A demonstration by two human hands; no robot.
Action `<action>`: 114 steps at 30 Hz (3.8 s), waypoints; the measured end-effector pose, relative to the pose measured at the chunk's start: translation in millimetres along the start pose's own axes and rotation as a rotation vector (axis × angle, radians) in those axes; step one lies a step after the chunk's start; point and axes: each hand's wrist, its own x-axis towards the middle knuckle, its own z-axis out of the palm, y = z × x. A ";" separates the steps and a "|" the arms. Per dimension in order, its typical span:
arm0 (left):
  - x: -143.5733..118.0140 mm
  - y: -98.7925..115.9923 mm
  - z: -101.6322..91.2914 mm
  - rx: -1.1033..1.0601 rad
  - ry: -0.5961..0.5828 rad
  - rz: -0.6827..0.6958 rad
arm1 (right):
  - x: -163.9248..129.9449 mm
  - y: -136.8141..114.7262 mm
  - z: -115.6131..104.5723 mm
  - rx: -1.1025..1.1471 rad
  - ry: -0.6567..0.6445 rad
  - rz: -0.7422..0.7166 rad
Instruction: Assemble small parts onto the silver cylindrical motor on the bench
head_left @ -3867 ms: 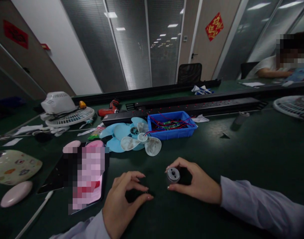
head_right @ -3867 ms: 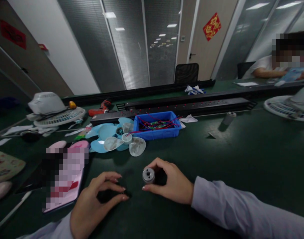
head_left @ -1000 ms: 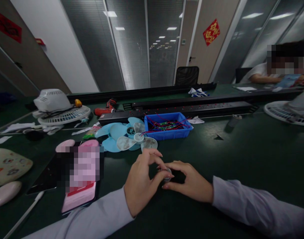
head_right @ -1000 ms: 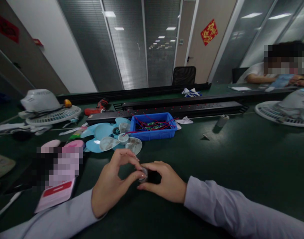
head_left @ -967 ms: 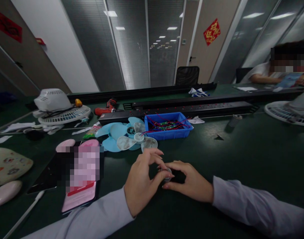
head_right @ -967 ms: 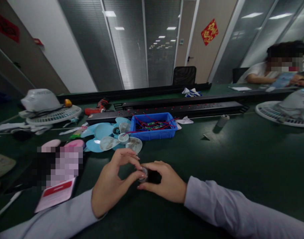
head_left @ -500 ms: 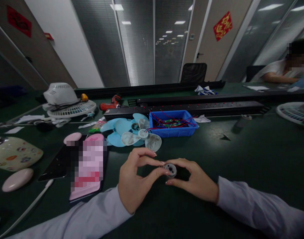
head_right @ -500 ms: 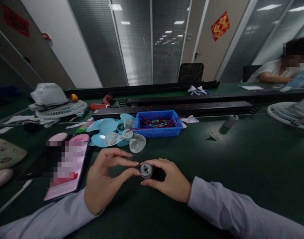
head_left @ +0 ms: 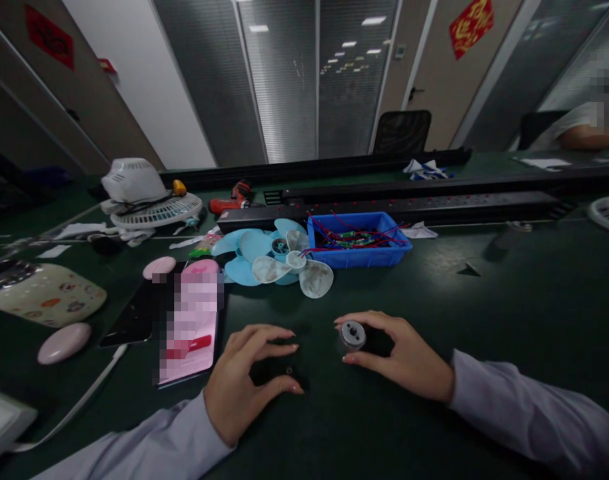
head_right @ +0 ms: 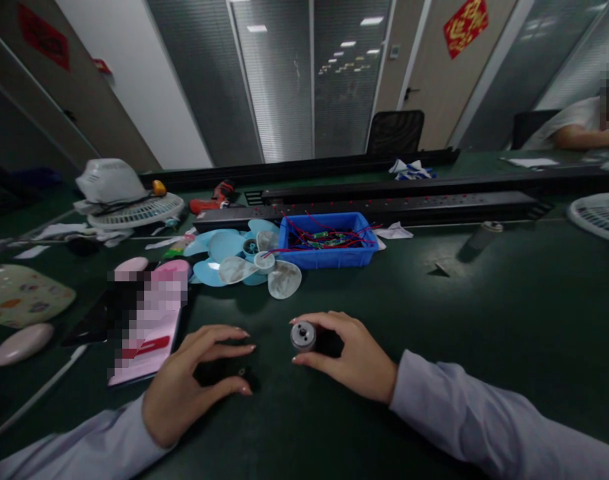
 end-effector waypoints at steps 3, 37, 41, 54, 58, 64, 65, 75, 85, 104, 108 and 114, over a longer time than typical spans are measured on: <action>-0.5 2.0 -1.5 -0.007 0.010 0.020 | 0.4 -0.2 0.4 -0.007 -0.001 -0.007; 48.4 60.5 58.4 -0.535 0.257 0.129 | 0.9 -0.7 2.2 0.003 0.031 -0.068; 49.0 59.0 59.9 -0.549 0.323 0.079 | 1.4 -1.8 1.8 -0.007 0.034 -0.068; 53.8 59.7 60.1 -0.590 0.262 0.019 | 0.8 -1.6 2.7 -0.032 0.044 -0.038; 54.2 60.4 58.4 -0.637 0.222 0.056 | 0.9 -1.1 2.3 -0.022 0.042 -0.065; 58.1 63.6 56.1 -0.628 0.305 0.036 | 0.2 -0.4 2.6 -0.018 0.041 -0.060; 58.6 63.7 55.0 -0.639 0.338 0.027 | 0.1 -0.7 2.6 -0.015 0.036 -0.059; -0.8 19.3 10.9 -0.215 0.171 -0.020 | 1.9 -5.0 -0.9 0.009 0.009 -0.039; -7.0 6.7 3.5 0.047 0.050 0.060 | 1.3 -4.0 0.1 0.002 0.025 -0.038; 45.0 54.1 53.2 -0.278 0.420 0.134 | 0.3 -0.3 2.6 -0.017 0.031 -0.034; 46.4 56.8 55.3 -0.293 0.400 0.116 | 0.9 -0.9 2.9 -0.009 0.026 -0.052; 45.5 56.7 54.4 -0.308 0.285 0.109 | 0.7 2.2 3.9 0.016 0.049 -0.079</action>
